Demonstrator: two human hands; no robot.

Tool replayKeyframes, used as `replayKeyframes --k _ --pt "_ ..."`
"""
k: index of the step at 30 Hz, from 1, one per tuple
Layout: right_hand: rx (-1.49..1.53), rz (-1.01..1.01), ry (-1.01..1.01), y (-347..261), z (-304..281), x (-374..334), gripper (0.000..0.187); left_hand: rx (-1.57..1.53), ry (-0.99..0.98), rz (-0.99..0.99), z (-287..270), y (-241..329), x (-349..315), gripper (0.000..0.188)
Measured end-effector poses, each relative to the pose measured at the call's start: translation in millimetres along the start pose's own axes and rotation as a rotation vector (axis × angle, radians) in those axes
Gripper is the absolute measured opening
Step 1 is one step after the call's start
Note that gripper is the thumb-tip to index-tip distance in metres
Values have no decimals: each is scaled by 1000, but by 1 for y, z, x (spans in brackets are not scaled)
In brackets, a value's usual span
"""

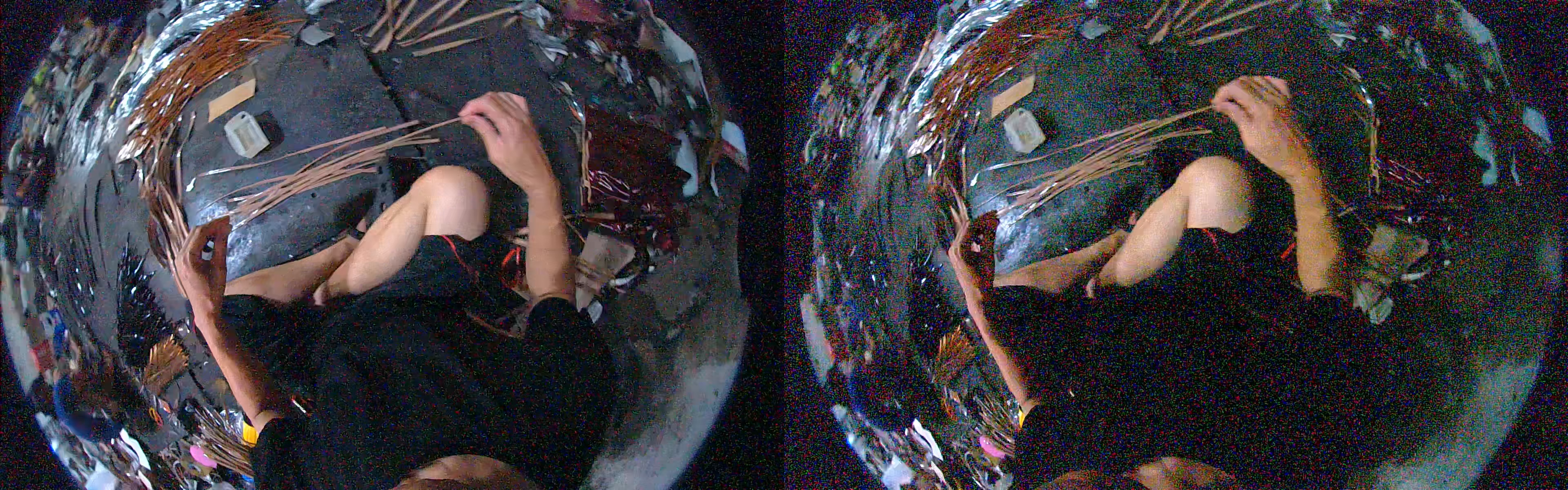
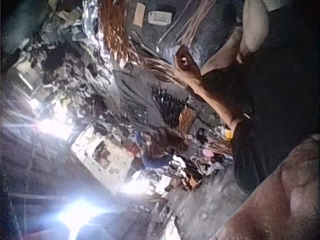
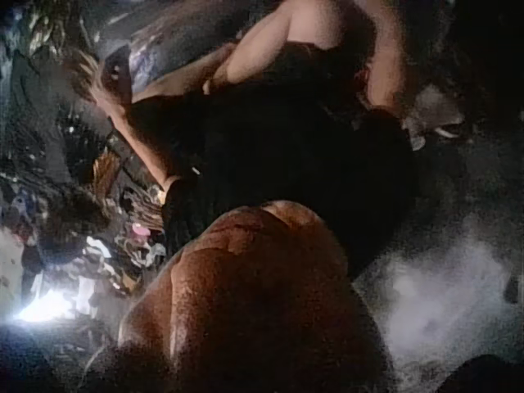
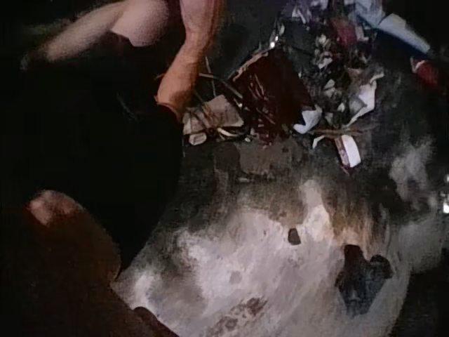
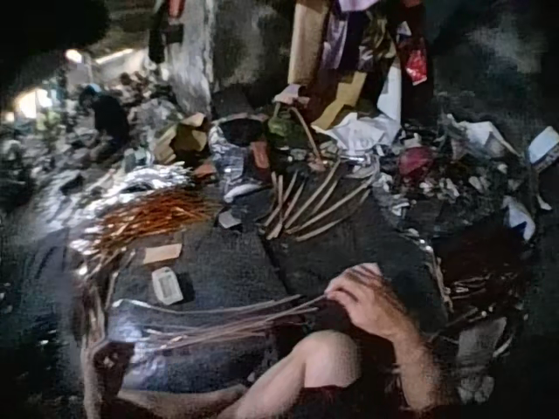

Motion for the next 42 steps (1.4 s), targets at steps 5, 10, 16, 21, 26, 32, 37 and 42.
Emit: replayKeyframes --k 5,10,16,21,26,32,37,42 --pt "58 154 48 28 17 -9 9 4 62 -36 -8 -19 10 11" --pt "318 231 -185 71 104 3 24 -15 -108 -91 26 -73 11 42" --pt "-2 329 -111 176 235 51 25 -131 -163 -179 61 -91 -11 42" --pt "-267 186 -237 212 268 87 38 -380 -1 -342 64 -110 -37 28" --pt "-323 -46 -315 238 303 94 36 -511 84 -454 80 -117 -50 24" --pt "-444 71 112 231 304 93 21 -514 39 -404 96 -95 -30 20" --pt "339 319 197 142 226 92 16 -627 -44 -424 116 -18 11 20" --pt "798 223 -73 17 111 64 20 -985 -149 -385 149 69 53 28"
Point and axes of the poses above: each hand's wrist, its own x-axis towards the middle knuckle, its own z-axis out of the palm, y = z × x, the point moved 2 cm from there along x, towards the middle knuckle, and after that the axes turned 10 degrees about -x, right-handed, at the moved point
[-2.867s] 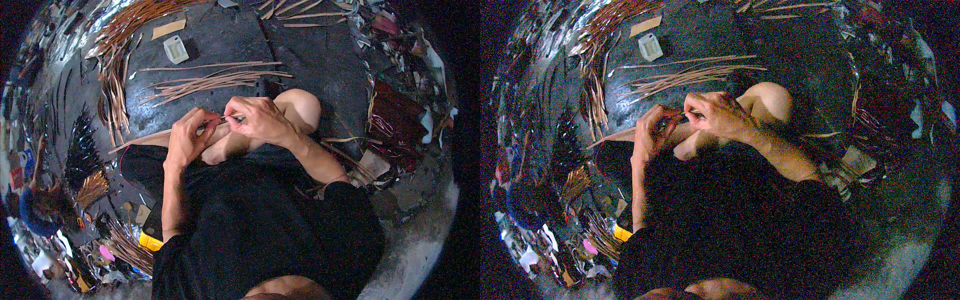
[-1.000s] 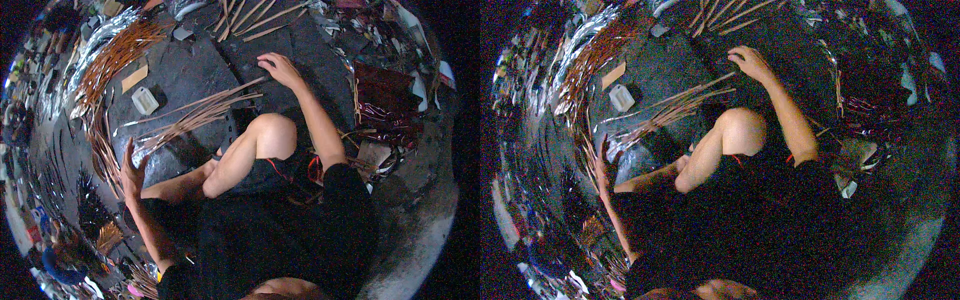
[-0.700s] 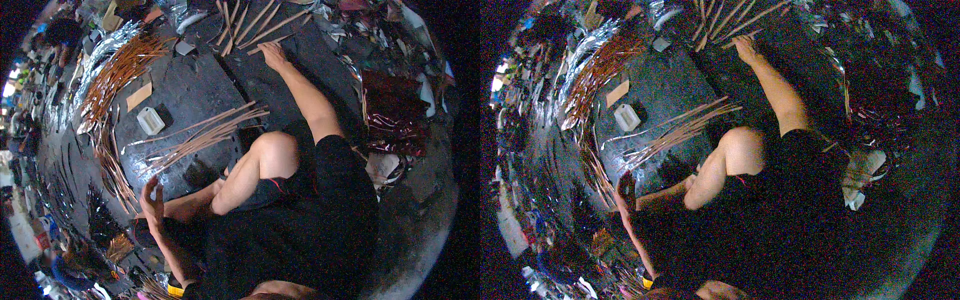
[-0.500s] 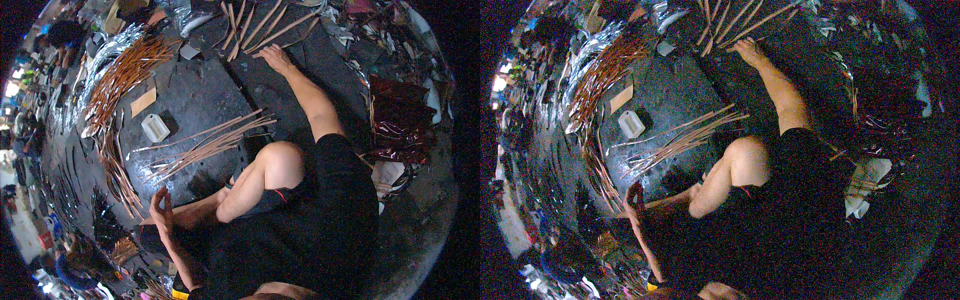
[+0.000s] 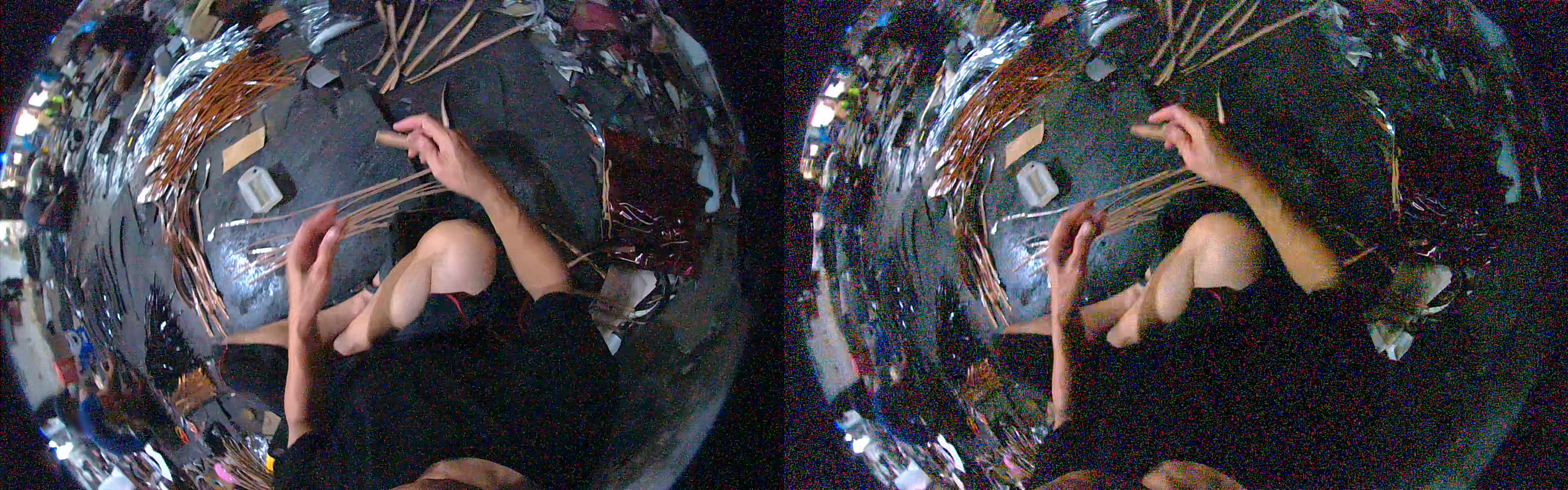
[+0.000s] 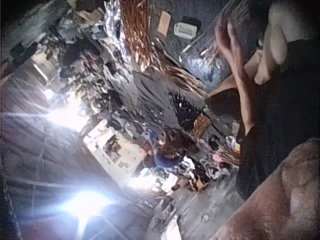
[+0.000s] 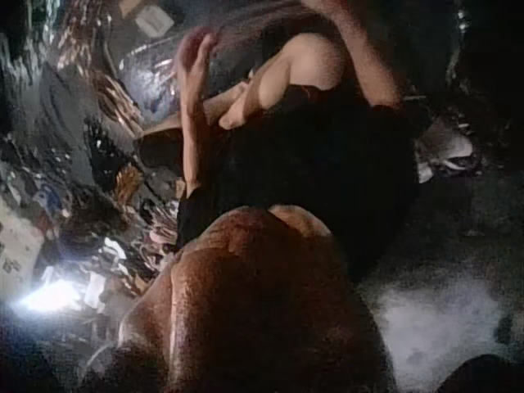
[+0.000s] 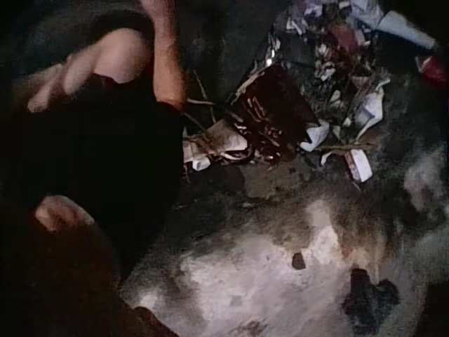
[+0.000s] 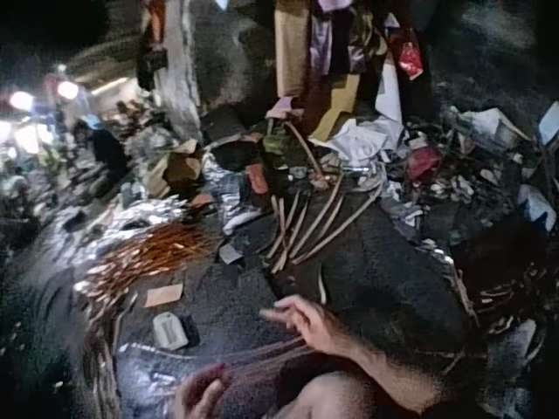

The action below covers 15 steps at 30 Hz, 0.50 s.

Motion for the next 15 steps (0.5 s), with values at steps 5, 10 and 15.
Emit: replayKeyframes --k 5,10,15 --pt "123 -42 -101 -78 26 -44 20 -180 35 31 38 26 2 26" --pt "-154 -166 -11 -121 40 -60 28 -213 34 111 16 32 -20 25" --pt "-83 -212 40 -141 54 -66 23 -213 -19 180 -6 39 -40 24"
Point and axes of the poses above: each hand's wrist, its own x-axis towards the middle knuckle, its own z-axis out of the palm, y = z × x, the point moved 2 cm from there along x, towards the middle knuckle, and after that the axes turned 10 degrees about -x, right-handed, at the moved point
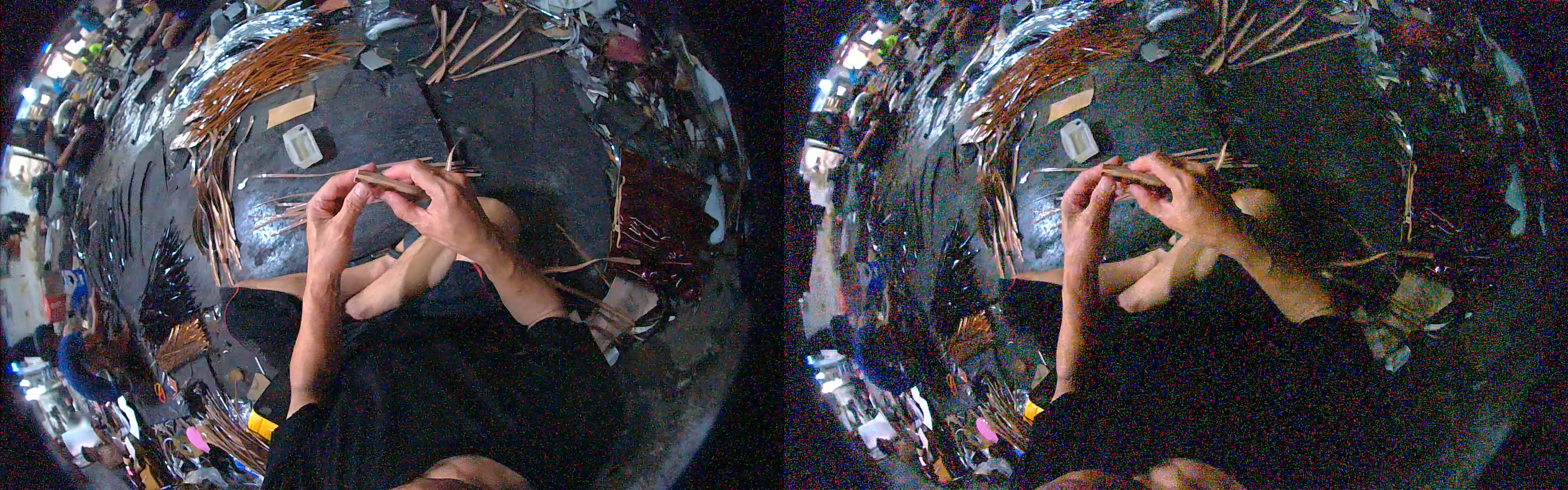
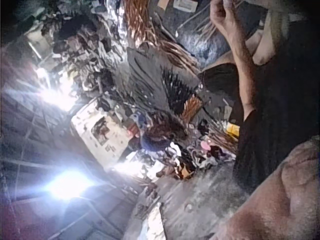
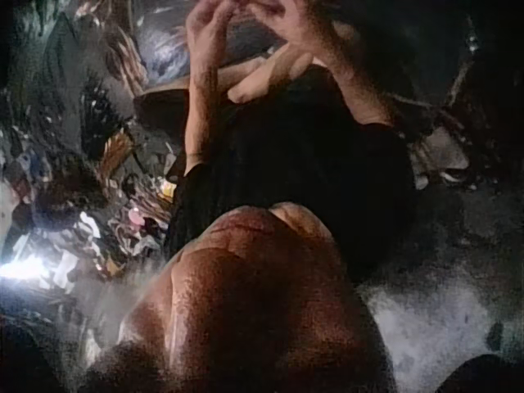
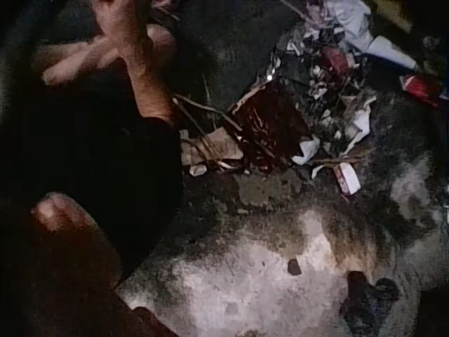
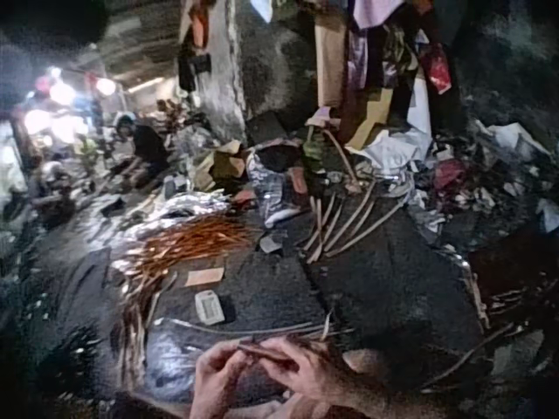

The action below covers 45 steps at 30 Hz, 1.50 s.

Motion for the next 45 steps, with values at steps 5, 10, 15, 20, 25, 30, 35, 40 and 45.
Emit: replayKeyframes --k 5,10,15,20,25,30,35,40,45 --pt "47 -40 31 -26 10 4 17 -115 -40 198 -14 -5 -7 21" --pt "6 -50 130 -40 30 6 14 -408 58 221 0 -8 -16 19" --pt "-73 -152 86 -40 33 4 17 -628 200 187 -13 2 -23 17" --pt "-96 -209 27 -36 38 -2 18 -638 271 269 -36 13 -20 17" --pt "-104 -233 -31 -33 34 -7 20 -592 402 323 -66 30 -17 19" --pt "-87 -231 -39 -31 29 -10 21 -684 488 356 -101 44 -16 19" --pt "-123 -185 -65 -28 23 -16 22 -735 327 380 -134 50 -15 19" --pt "-144 -212 -105 -23 14 -24 22 -964 231 349 -184 61 -21 20" --pt "-126 -177 -127 -20 10 -31 21 -898 239 317 -210 61 -26 17"
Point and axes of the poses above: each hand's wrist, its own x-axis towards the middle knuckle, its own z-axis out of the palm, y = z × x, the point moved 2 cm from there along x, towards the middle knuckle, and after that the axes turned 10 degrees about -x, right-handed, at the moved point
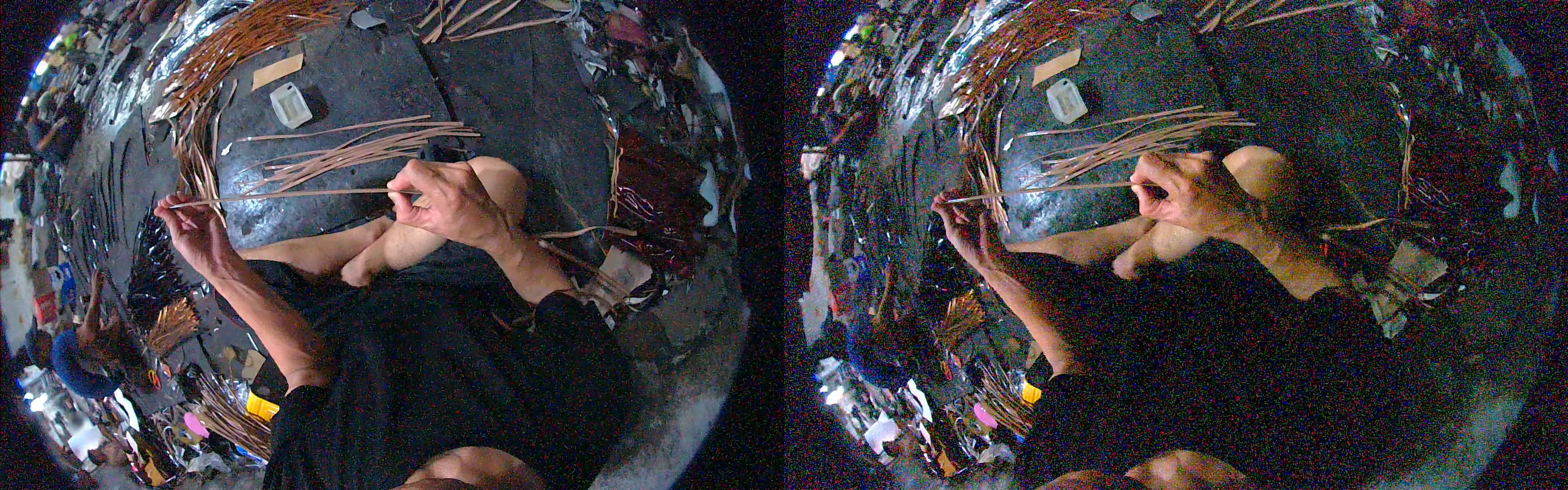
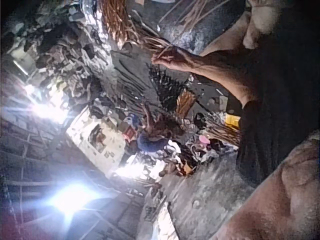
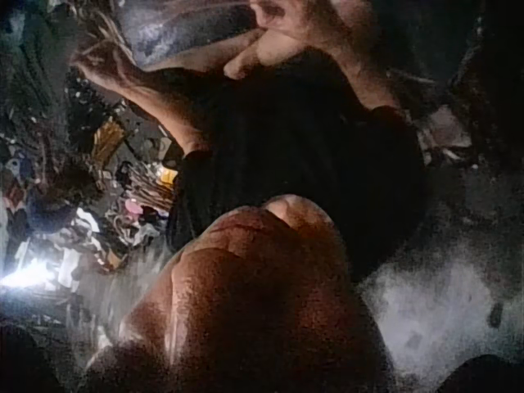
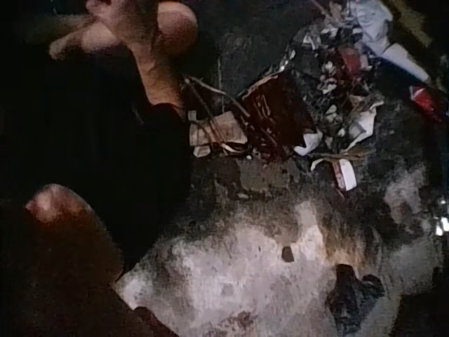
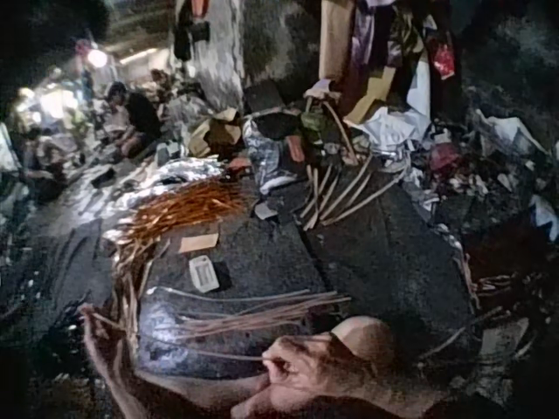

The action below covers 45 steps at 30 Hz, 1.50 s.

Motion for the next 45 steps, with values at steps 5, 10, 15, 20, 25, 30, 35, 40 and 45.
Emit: replayKeyframes --k 5,10,15,20,25,30,35,40,45 --pt "7 17 -54 -2 -5 -3 20 157 33 112 -25 46 2 18" --pt "23 -12 -80 -6 3 -6 19 300 102 194 -44 103 -20 19" --pt "87 -60 -135 -16 21 -5 18 308 238 288 -55 158 -54 19" --pt "124 -92 -167 -21 32 -5 17 410 308 437 -83 193 -68 23" --pt "117 -121 -213 -21 27 -8 16 397 366 466 -106 203 -64 23" --pt "130 -92 -233 -17 22 -14 14 541 353 568 -129 202 -56 24" --pt "121 -19 -251 -5 15 -23 13 545 361 466 -146 215 -60 24" --pt "65 148 -241 6 -2 -24 11 534 440 393 -99 162 -53 28" --pt "-130 184 -72 76 -35 -6 18 1018 246 309 -136 147 -12 47"
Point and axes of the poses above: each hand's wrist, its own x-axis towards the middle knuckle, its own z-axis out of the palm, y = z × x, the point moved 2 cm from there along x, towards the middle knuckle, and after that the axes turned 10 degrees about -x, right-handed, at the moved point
